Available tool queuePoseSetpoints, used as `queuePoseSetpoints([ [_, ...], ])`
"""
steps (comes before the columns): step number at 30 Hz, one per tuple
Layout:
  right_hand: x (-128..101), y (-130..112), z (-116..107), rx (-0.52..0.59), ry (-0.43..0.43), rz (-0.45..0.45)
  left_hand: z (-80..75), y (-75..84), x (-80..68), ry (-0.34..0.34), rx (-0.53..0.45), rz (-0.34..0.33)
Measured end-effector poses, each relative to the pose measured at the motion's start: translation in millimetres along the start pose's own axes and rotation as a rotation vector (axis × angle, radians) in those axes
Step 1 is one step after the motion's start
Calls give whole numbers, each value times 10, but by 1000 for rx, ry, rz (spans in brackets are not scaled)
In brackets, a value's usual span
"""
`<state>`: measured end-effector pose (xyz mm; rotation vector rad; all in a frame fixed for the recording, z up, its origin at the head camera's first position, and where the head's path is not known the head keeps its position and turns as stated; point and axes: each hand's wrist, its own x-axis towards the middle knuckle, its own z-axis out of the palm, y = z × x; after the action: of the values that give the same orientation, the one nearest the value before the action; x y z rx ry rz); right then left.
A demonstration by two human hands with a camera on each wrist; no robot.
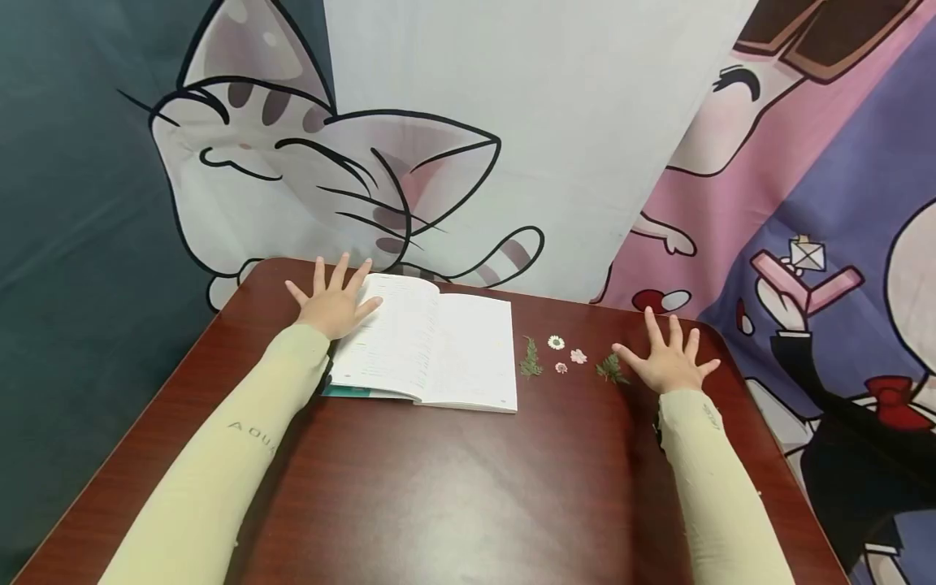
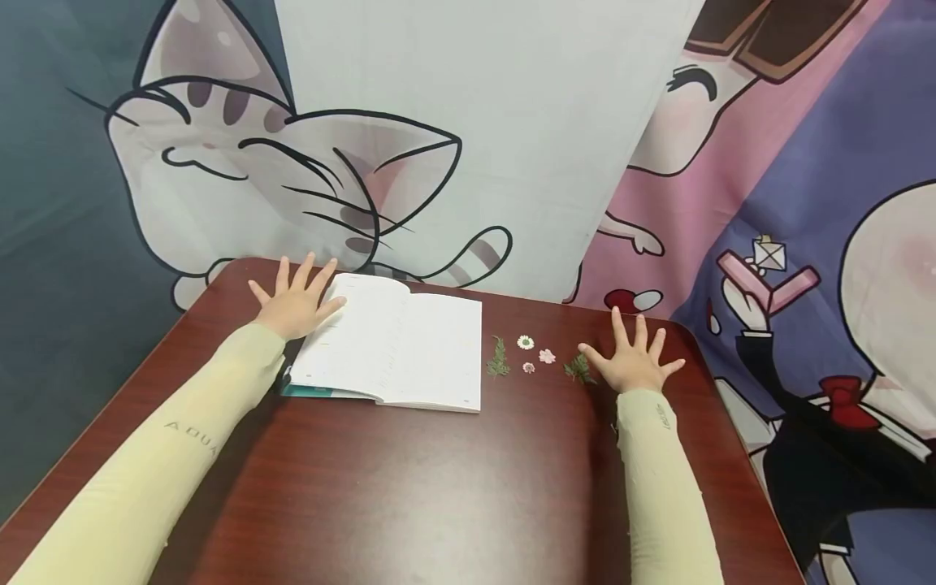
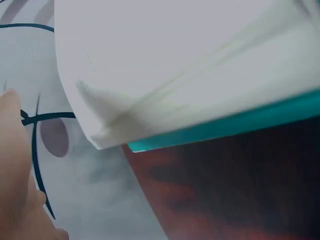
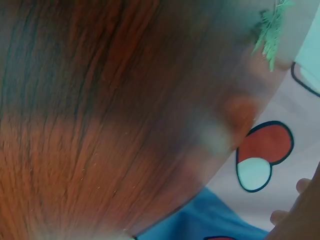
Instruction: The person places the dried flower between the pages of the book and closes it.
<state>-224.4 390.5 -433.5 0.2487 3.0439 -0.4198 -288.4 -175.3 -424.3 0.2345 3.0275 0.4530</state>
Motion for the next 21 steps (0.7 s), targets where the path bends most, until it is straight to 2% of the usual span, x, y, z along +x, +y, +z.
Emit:
queuePoseSetpoints([
  [7,-52,-144,-15,7,1,-76,-78,148,-99,16,-61,36],
  [14,-129,-420,0,17,94,-214,-84,292,-230,44,-113,111],
  [17,-206,-561,32,55,134,-266,-53,349,-271,57,-140,125],
  [21,-328,-736,114,175,160,-289,7,437,-339,92,-174,165],
])
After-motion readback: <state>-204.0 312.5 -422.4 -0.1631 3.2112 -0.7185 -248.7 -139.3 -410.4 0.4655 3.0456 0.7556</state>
